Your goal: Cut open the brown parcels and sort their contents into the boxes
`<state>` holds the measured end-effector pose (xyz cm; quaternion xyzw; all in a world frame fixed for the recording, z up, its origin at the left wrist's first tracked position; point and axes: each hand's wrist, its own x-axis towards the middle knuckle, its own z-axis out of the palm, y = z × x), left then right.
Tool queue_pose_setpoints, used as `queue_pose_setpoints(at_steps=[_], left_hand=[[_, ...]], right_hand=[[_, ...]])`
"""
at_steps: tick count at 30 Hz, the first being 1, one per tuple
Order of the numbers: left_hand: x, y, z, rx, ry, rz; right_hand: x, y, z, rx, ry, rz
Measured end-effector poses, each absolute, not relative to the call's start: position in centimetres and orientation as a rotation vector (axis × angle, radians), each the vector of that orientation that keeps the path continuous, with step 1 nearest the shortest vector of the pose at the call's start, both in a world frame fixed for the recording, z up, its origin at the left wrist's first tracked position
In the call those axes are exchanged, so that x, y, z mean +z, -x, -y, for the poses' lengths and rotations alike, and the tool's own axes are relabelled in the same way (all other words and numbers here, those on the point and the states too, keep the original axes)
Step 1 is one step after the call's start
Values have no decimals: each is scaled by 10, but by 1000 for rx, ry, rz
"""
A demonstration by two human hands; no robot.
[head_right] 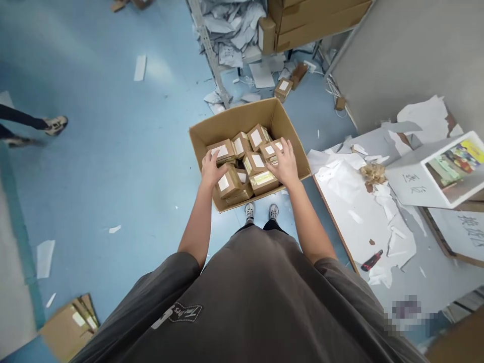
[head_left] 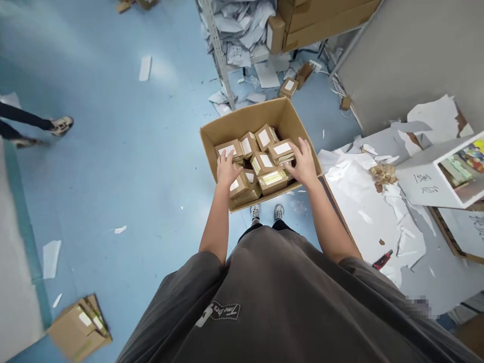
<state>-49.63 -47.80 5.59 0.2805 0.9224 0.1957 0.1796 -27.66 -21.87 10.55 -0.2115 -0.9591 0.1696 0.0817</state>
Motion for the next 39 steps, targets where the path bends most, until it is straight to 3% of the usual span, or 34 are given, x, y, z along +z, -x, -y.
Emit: queue_pose_setpoints(at_steps=[14, 21, 26, 33, 39], left_hand=[[-174, 549, 502, 401, -384, -2332], [-261, 562, 496, 532, -238, -2262], [-262, 551, 494, 568, -214, -2315], [-192, 503, 490, 556, -236, -2299], [-161, 472, 466, 494, -199, -2318]], right_hand=[[-156, 399, 321, 1307, 174, 3427], [-213, 403, 363, 1450, 176, 3498], [-201, 385, 367, 1370, 215, 3576], [-158, 343, 343, 1173, 137, 3703], [-124, 318, 350, 912, 421, 3784]])
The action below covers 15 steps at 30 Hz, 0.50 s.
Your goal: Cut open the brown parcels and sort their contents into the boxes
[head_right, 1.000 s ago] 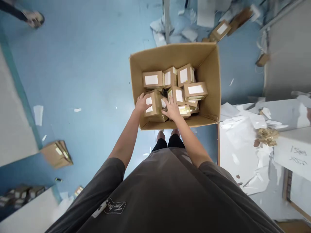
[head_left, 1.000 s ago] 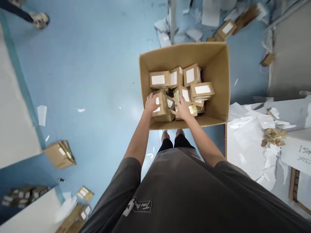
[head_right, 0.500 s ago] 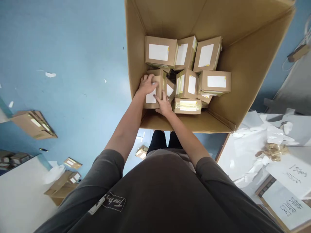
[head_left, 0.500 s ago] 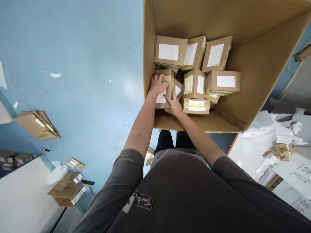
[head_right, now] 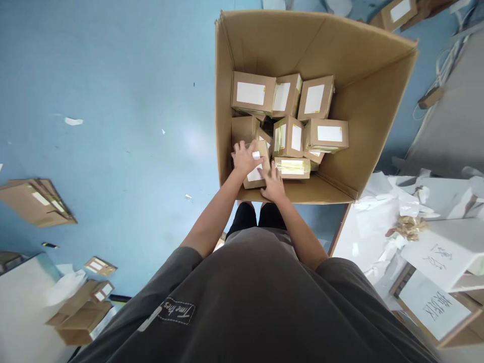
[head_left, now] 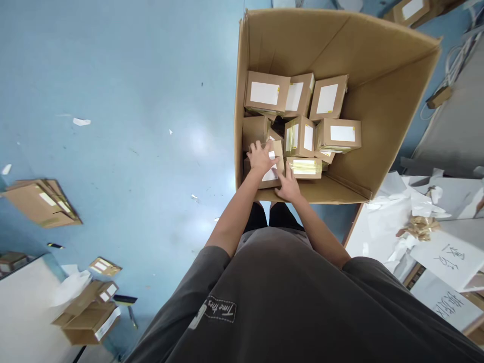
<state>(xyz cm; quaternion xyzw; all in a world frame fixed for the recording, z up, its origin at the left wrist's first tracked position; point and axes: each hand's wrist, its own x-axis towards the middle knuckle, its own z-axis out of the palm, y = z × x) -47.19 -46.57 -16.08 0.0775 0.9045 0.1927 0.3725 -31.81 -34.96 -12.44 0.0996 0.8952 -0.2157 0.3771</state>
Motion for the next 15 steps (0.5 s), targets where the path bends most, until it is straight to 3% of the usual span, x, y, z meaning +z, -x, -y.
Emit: queue_pose_setpoints(at_steps=[8, 15], left_hand=[[-168, 474, 466, 467, -95, -2327], [-145, 477, 483, 457, -89, -2348]], right_hand=[[-143, 351, 438, -419, -828, -2233], [-131, 362, 429, -421, -740, -2299]])
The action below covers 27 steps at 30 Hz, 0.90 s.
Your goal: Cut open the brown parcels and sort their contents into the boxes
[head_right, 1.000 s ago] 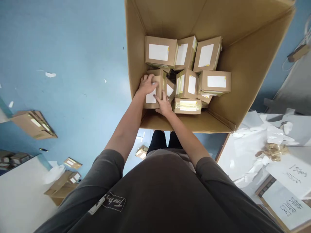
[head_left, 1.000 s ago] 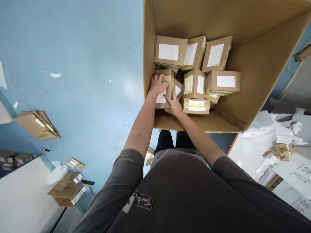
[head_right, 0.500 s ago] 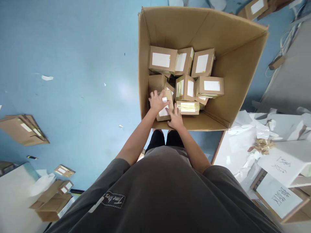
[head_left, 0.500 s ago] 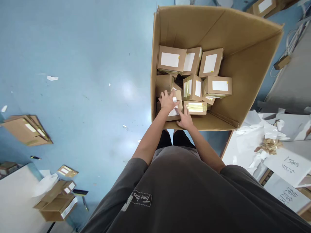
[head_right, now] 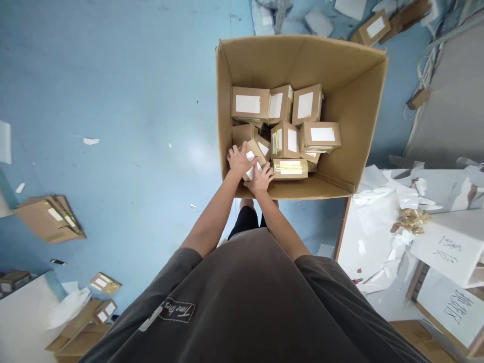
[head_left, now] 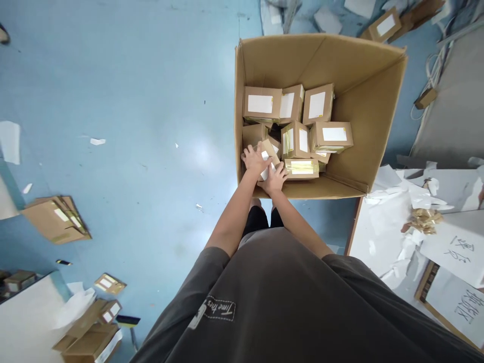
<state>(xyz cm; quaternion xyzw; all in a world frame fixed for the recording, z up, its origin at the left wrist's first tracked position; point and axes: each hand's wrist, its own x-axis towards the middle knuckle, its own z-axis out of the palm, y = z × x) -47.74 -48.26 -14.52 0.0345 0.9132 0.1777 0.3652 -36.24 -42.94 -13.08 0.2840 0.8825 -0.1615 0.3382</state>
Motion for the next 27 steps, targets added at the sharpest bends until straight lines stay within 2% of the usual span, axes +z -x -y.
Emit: queue_pose_setpoints(at_steps=[5, 10, 16, 21, 27], left_hand=[[-83, 480, 485, 502, -176, -2453], [8, 475, 470, 554, -358, -2518], [94, 433, 415, 567, -749, -2537], [126, 360, 339, 453, -1130, -2466], [117, 206, 219, 201, -1501, -2248]], right_hand=[[-91, 356, 395, -457, -596, -2568], [-14, 347, 355, -361, -512, -2716], [70, 285, 305, -284, -719, -2825], [93, 185, 259, -362, -1036, -2833], [78, 16, 195, -502, -1475, -2690]])
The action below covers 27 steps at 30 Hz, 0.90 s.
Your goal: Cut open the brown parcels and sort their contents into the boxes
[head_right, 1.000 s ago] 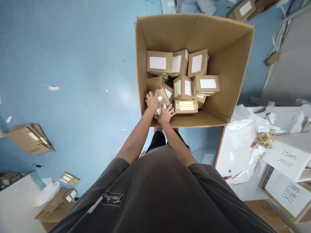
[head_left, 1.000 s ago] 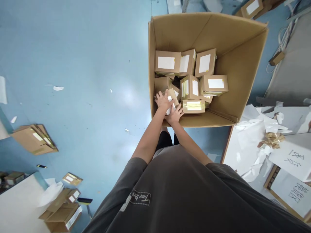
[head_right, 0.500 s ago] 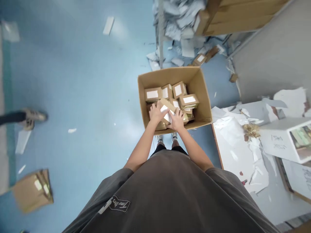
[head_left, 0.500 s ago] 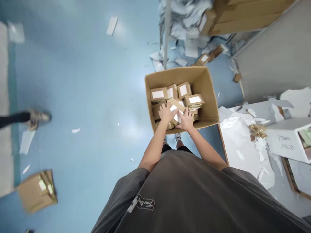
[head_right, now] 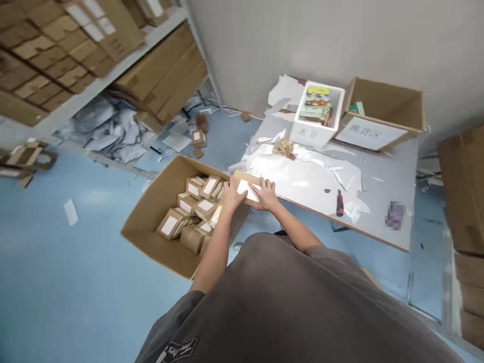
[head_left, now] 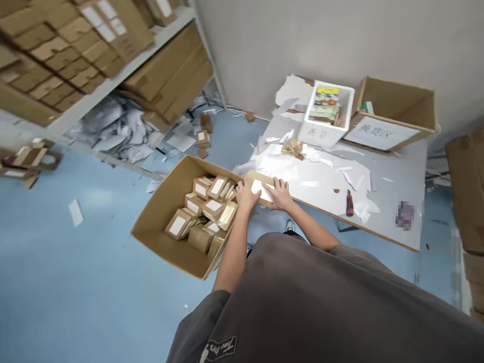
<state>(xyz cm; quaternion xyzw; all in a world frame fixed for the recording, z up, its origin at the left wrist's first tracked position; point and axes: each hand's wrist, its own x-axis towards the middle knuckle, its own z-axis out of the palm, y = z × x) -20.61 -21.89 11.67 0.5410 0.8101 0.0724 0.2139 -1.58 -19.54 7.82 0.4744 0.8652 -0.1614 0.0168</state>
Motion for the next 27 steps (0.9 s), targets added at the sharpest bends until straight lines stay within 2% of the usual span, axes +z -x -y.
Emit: queue_pose_setpoints(at_steps=[6, 12, 21, 27], left_hand=[[77, 47, 123, 6, -1768, -1928], [30, -45, 79, -122, -1948, -1590], [-25, -35, 105, -157, -1831, -1469], [-55, -25, 112, -151, -1872, -1296]], right_hand=[[39, -142, 152, -575, -1834, -2434], [-11, -209, 132, -747, -2233, -1942], [-40, -202, 104, -1021, -2468, -1526], [-54, -225, 125, -1514, -2386, -1545]])
